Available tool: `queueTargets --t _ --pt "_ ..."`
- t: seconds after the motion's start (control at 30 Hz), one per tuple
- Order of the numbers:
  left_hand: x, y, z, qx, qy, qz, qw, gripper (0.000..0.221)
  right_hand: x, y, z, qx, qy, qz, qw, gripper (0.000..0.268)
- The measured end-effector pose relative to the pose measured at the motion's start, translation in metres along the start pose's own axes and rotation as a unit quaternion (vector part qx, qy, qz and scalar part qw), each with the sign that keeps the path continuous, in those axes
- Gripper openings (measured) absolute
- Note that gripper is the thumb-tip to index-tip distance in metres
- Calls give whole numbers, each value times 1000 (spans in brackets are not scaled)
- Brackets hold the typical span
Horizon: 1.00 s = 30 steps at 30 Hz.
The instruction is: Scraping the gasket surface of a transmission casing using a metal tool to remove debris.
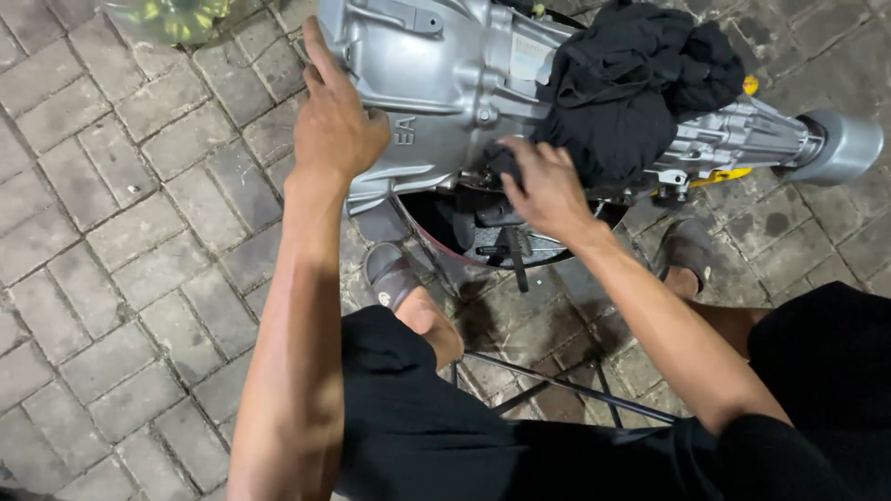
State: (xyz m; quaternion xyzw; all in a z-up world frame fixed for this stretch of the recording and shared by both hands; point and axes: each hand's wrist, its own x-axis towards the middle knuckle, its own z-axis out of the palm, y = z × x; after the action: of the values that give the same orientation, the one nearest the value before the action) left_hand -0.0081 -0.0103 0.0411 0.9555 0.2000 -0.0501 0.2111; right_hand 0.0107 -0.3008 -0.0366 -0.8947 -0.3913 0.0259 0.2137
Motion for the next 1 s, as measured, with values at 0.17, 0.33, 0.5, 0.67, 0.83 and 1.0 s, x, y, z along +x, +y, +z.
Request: queueTargets --t 0.17,0.33,0.5,0.67,0.83,1.0 --pt "4 -6 11 -20 29 15 999 113 -44 34 -11 -113 33 125 985 31" --pt "-20 31 -16 175 45 -17 983 112 -52 13 -75 -73 -57 94 991 26" --pt "-79 83 -38 -68 3 161 985 75 -46 0 -135 -25 -77 22 996 26" --pt "-91 115 5 -364 -177 408 818 46 -39 -5 -166 107 -19 27 994 30" --pt "-69 120 6 -342 -154 431 821 9 -17 12 -141 218 66 24 973 22" --pt "-54 103 28 -369 -203 357 834 11 -11 13 -143 67 63 -39 995 18"
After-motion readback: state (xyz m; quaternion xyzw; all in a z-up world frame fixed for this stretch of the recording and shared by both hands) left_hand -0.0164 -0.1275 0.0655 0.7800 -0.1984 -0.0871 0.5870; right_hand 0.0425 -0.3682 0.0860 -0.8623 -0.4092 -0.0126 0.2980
